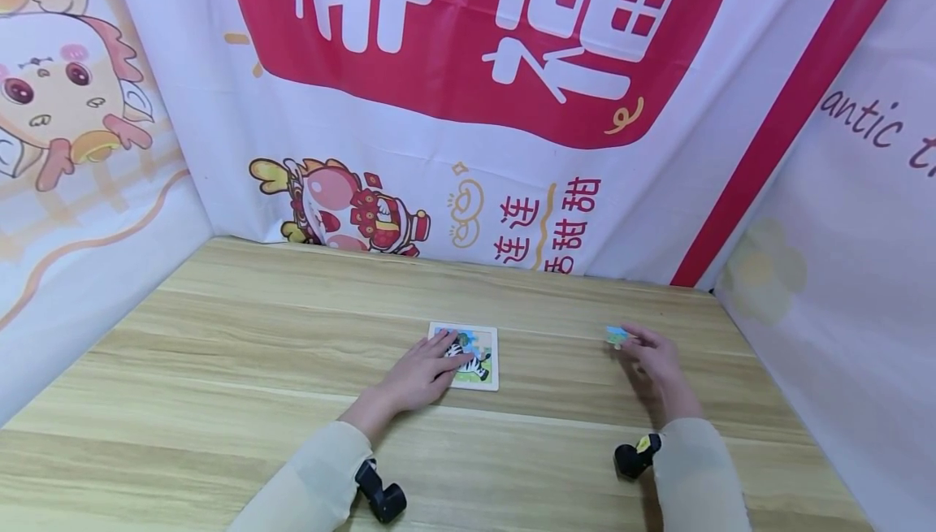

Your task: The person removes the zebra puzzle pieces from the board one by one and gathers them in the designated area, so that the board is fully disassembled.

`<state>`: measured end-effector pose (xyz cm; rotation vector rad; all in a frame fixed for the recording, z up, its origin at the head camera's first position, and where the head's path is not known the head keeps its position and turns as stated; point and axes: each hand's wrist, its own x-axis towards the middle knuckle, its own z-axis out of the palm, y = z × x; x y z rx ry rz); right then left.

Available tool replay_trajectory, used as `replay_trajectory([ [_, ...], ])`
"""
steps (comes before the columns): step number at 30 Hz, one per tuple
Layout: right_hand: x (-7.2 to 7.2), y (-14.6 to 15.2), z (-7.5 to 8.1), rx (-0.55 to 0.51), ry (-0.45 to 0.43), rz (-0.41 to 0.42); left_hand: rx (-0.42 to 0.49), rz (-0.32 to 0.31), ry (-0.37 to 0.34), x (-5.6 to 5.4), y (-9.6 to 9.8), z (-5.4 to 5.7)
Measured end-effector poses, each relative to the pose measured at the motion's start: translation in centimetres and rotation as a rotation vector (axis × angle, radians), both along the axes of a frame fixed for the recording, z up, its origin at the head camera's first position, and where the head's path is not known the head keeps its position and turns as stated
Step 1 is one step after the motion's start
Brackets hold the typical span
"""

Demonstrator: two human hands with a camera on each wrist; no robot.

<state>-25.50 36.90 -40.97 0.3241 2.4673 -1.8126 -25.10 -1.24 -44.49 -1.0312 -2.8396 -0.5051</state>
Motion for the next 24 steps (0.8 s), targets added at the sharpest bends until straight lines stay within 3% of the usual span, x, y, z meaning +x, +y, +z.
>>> replay_trajectory([
  [3,-0.1,0.6,0.0,0.083,-0.006,-0.006,0.000,0.000,0.003,0.0,0.0,0.0],
  [11,-0.6,1.1,-0.5,0.083,-0.063,-0.072,-0.003,0.005,0.002,0.0,-0.1,0.0],
  [24,-0.8,0.7,-1.2,0.223,-0.029,-0.035,0.022,0.012,-0.008,0.0,0.0,0.0],
])
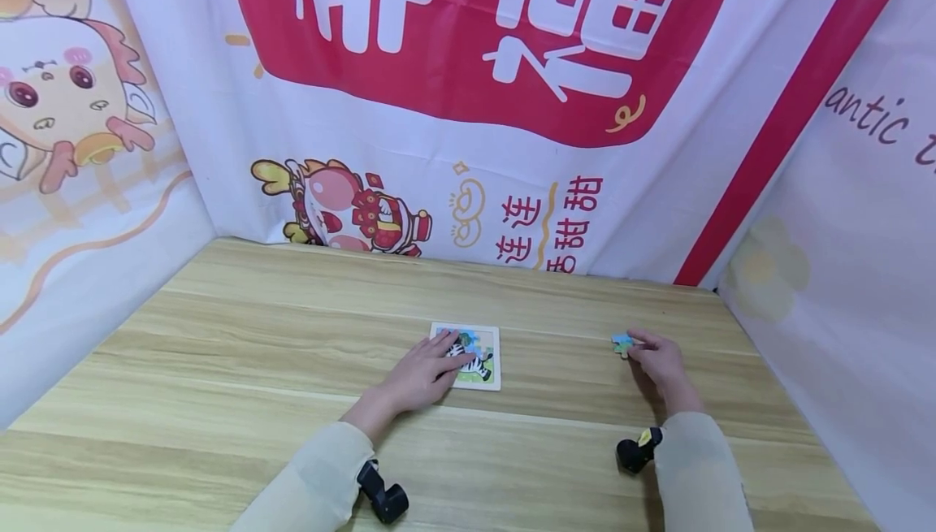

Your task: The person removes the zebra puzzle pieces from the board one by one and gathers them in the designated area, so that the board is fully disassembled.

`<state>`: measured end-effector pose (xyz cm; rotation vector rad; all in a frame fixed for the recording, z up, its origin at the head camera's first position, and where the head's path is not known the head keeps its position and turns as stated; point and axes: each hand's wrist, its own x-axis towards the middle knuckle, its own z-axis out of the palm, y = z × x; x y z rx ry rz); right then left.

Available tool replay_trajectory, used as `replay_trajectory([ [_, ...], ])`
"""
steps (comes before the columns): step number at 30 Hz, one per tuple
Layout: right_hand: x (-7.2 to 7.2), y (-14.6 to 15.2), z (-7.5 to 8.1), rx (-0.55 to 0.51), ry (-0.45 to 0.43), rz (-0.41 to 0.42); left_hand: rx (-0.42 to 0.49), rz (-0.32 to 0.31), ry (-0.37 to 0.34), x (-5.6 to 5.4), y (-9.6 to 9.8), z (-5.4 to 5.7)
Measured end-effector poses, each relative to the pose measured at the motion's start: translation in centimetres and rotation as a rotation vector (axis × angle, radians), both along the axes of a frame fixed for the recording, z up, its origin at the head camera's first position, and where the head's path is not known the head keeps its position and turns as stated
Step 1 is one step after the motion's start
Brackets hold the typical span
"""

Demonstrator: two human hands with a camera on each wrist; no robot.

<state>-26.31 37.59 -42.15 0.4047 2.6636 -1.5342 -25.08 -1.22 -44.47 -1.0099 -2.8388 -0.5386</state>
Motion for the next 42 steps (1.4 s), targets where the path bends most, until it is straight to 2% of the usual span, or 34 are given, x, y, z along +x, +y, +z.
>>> replay_trajectory([
  [6,0.1,0.1,-0.2,0.021,0.031,0.004,0.002,-0.005,0.006,0.0,0.1,-0.1],
  [16,0.0,-0.2,0.0,0.056,0.024,-0.010,0.012,-0.007,0.008,0.0,-0.1,-0.1],
  [25,0.0,0.0,-0.1,0.042,0.011,-0.021,0.023,-0.005,-0.006,0.0,-0.1,0.0],
  [32,0.3,-0.2,0.6,-0.020,-0.007,-0.010,0.067,-0.003,-0.019,0.0,-0.2,0.0],
  [38,1.1,-1.2,1.5,-0.084,0.058,0.042,0.120,-0.021,-0.024,0.1,-0.3,0.1],
  [39,1.2,-1.5,1.6,-0.128,0.061,0.049,0.127,-0.021,-0.026,0.1,-0.3,0.1],
  [42,1.4,-2.6,2.0,-0.173,0.070,0.080,0.132,-0.014,-0.036,0.3,-0.5,0.3],
])
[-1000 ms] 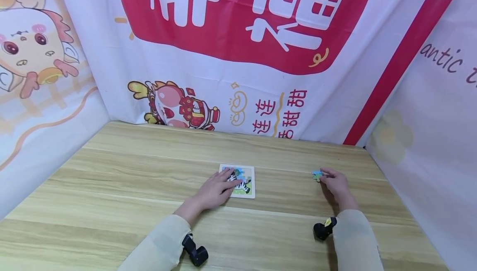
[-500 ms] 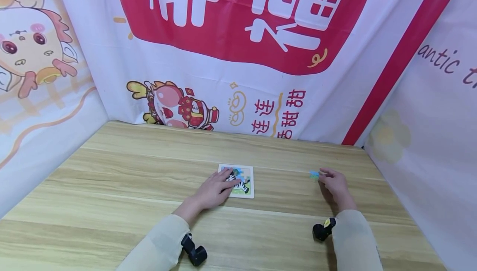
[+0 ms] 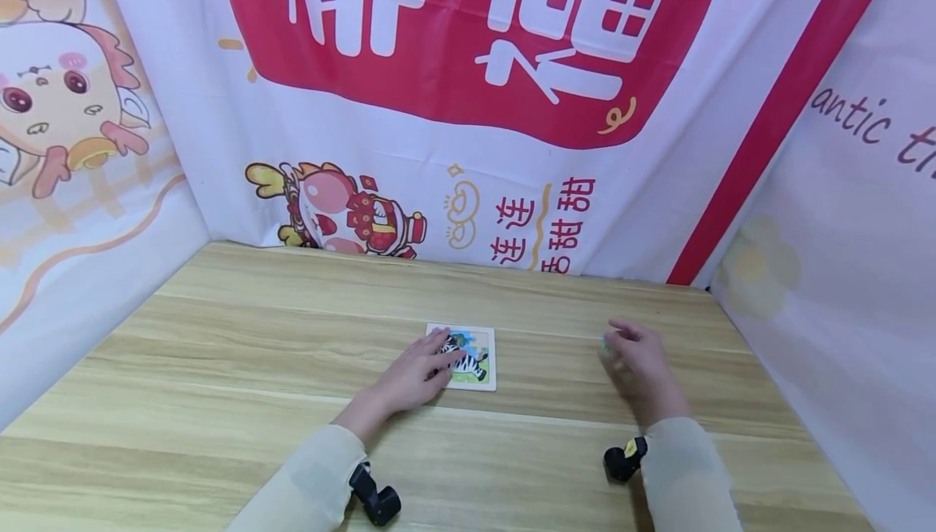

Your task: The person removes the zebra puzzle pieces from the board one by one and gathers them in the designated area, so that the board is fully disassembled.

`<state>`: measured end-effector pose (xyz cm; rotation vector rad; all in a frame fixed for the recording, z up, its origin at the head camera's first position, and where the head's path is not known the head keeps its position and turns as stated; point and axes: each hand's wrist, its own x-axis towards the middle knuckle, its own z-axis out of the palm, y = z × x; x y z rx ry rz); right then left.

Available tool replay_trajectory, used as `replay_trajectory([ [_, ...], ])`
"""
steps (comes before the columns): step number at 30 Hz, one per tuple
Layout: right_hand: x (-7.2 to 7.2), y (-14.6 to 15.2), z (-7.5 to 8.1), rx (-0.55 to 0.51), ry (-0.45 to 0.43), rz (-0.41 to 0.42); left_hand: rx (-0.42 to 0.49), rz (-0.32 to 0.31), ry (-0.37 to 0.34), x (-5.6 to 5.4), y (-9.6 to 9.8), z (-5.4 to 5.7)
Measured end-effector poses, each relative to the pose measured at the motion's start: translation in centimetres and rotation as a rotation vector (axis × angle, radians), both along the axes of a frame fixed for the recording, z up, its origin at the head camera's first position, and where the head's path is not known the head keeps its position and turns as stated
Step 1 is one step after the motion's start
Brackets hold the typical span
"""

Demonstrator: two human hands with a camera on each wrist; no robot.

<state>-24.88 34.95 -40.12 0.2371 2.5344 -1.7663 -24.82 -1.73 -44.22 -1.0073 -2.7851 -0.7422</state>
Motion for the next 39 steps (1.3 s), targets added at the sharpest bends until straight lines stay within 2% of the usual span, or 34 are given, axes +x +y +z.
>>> replay_trajectory([
  [3,0.1,-1.6,0.4,-0.088,-0.017,0.030,-0.018,0.014,-0.006,0.2,-0.4,0.0],
  [6,0.1,-3.2,0.8,-0.102,-0.011,0.060,-0.039,0.023,-0.002,0.4,-0.8,0.1],
  [10,-0.5,-5.4,0.9,-0.017,0.084,0.106,-0.042,0.028,-0.005,0.7,-1.3,0.0],
  [13,-1.2,-7.1,0.7,0.001,0.146,0.128,-0.046,0.028,-0.014,0.7,-1.4,-0.1],
  [17,-1.7,-9.3,0.7,0.008,0.139,0.137,-0.056,0.023,-0.022,0.8,-1.4,-0.2],
  [23,-2.3,-12.2,0.5,-0.004,0.159,0.177,-0.072,0.017,0.009,0.8,-1.5,-0.2],
  [27,-2.7,-14.0,0.2,-0.009,0.116,0.195,-0.083,0.014,0.025,0.6,-1.5,-0.4],
  [32,-3.1,-15.7,-0.9,0.020,0.066,0.206,-0.096,0.017,0.023,0.5,-1.6,-0.5],
  [39,-3.0,-16.9,-2.3,0.067,0.115,0.186,-0.107,0.014,0.022,0.5,-1.5,-0.4],
])
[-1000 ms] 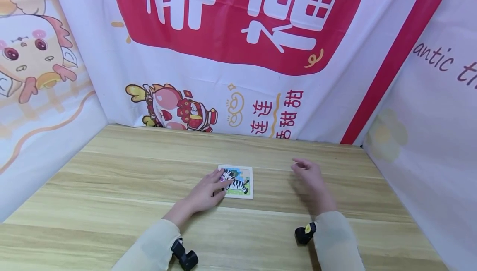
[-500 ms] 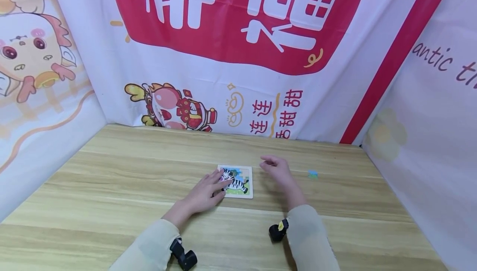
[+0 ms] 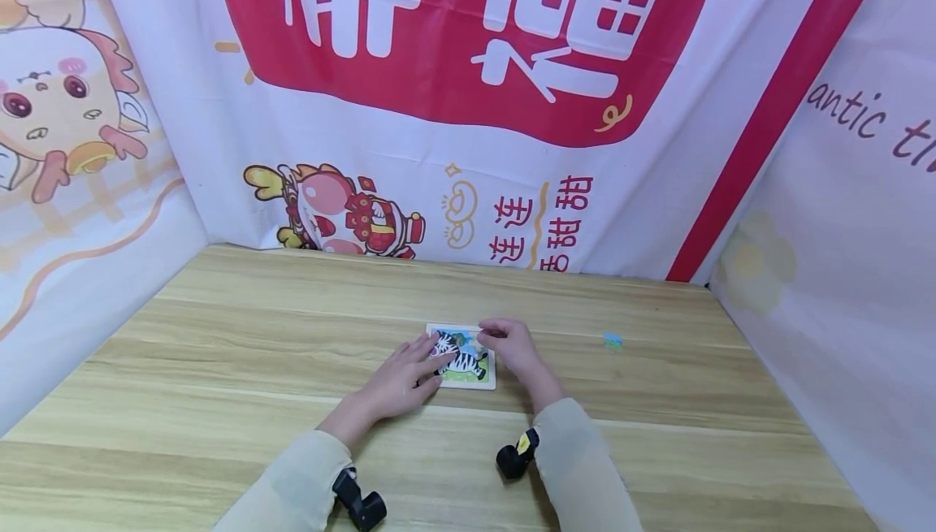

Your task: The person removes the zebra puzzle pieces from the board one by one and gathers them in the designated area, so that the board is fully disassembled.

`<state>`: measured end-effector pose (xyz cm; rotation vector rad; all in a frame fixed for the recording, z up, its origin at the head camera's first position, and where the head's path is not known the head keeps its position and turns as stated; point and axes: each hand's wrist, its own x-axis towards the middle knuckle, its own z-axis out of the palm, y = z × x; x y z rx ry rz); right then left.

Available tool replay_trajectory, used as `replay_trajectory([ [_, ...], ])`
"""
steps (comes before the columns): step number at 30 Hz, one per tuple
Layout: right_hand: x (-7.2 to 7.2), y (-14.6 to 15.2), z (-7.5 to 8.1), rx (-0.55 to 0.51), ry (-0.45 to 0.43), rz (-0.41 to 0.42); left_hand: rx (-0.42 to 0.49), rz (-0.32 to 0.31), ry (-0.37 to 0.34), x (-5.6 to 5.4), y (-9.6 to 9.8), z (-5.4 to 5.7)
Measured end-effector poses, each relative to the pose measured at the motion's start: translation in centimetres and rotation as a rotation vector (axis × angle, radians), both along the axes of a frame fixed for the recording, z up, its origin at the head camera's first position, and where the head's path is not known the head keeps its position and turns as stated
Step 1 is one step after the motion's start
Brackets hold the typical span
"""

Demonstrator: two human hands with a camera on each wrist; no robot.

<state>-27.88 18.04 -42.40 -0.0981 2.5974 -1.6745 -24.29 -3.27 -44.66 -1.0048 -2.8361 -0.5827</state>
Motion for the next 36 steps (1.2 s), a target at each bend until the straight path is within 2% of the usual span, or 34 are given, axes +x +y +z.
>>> replay_trajectory([
  [8,0.2,-0.9,-0.9,0.124,0.098,-0.045,-0.007,-0.010,0.002,-0.1,0.2,0.1],
  [15,0.4,-1.4,-1.0,0.200,0.146,-0.040,-0.005,-0.016,-0.015,-0.1,0.2,0.2],
  [24,0.0,-2.3,-0.9,0.251,0.087,-0.050,-0.004,-0.002,-0.027,-0.1,-0.1,0.3],
  [36,0.0,-2.6,-1.1,0.235,0.090,-0.087,-0.001,-0.006,-0.034,-0.1,0.0,0.5],
])
